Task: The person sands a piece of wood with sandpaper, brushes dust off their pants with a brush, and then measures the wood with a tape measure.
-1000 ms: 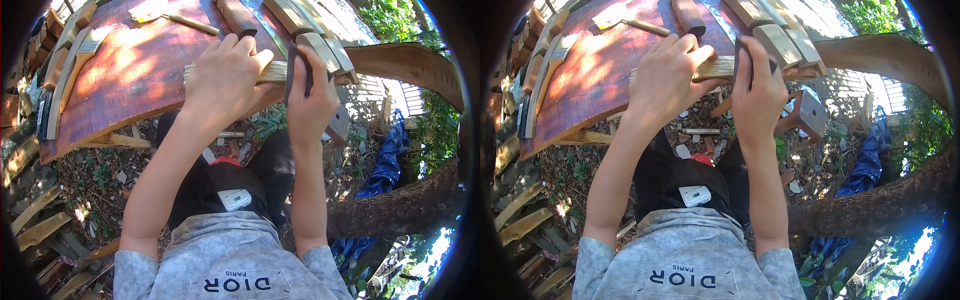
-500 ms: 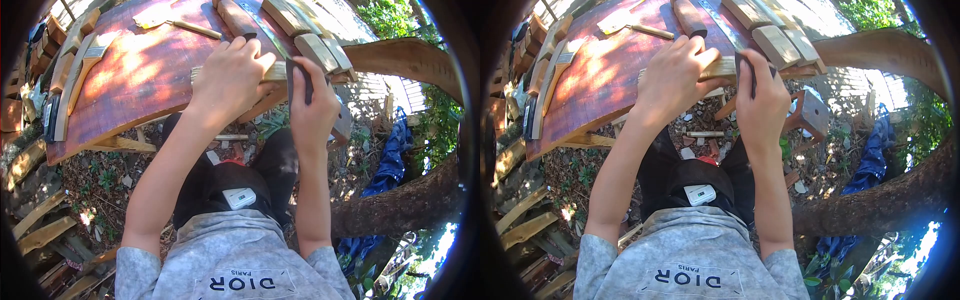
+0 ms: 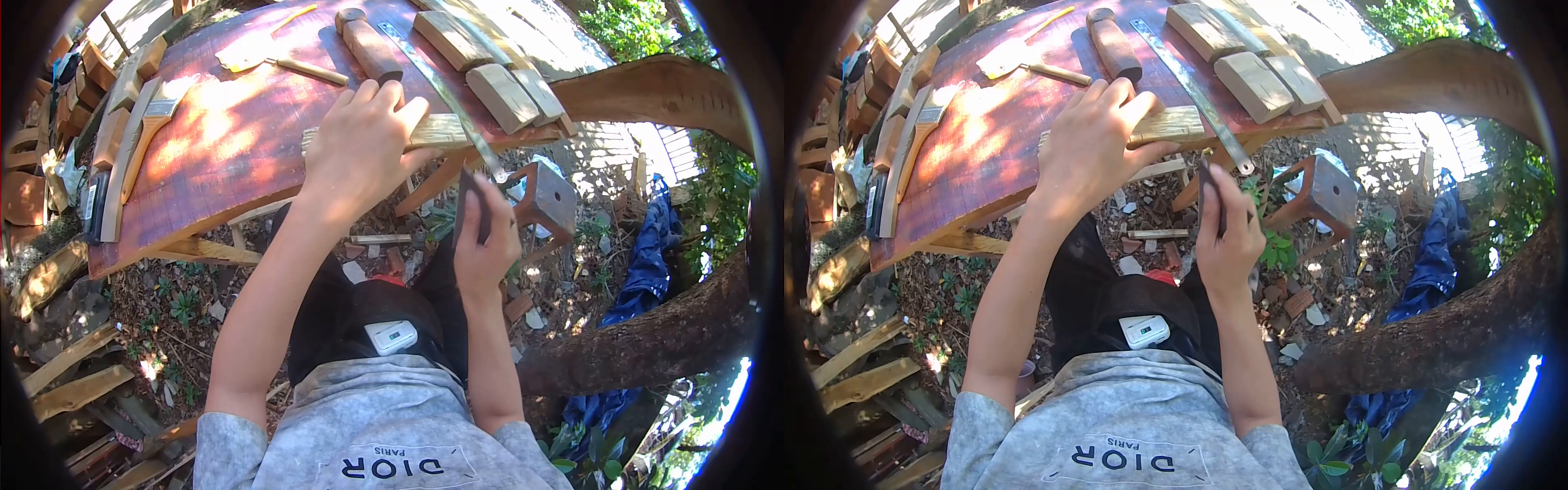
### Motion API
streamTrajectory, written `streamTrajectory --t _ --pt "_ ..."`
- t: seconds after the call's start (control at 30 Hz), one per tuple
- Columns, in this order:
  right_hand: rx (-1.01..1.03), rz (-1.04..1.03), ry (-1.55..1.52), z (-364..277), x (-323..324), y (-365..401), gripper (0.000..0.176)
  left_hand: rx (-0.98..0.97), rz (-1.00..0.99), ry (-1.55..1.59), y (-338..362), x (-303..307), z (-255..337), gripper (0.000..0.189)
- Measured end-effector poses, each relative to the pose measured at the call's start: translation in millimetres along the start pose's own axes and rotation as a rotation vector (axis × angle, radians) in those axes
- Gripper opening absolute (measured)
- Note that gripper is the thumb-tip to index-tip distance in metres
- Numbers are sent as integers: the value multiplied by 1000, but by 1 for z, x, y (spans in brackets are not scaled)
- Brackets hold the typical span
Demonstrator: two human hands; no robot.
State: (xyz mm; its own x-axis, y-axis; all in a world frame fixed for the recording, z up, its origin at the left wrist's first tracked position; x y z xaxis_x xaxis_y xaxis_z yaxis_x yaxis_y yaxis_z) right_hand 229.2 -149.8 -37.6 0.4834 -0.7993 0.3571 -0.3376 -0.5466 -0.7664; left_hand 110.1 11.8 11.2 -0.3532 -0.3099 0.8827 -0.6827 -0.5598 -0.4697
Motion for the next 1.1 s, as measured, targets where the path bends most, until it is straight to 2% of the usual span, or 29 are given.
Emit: streamTrajectory --t 0.07,0.37,0.57,0.67,0.9,1.0,1.1 --pt "74 91 -10 -2 0 -31 29 -16 21 -18 -2 0 0 51" --pt "111 95 -47 1 -36 -92 25 7 -5 9 -2 2 1 59" --pt "160 147 -15 6 -41 -95 23 -7 29 -10 0 0 1 51" --pt "96 80 40 11 -39 -100 24 -3 27 -5 0 0 1 50" --pt "94 6 -47 11 -37 -104 24 1 72 4 0 -1 -1 53" --pt "42 -50 50 3 -35 -96 26 8 76 17 -1 0 -1 53" --pt "108 -42 55 2 -32 -81 29 9 80 27 0 -3 -2 52"
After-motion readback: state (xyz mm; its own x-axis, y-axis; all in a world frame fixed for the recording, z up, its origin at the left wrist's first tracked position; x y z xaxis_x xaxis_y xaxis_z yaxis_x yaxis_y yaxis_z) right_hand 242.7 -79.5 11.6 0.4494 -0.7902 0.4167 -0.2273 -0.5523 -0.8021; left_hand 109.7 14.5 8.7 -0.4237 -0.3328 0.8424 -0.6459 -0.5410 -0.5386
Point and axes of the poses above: each hand's wrist, its own y-axis away from the middle knuckle, its own x-axis out of the back of the hand, z = x × y, the point moved 6 cm from there along -y, towards the middle knuckle, and after that the axes turned 15 degrees about -y, right-handed, at the moved point
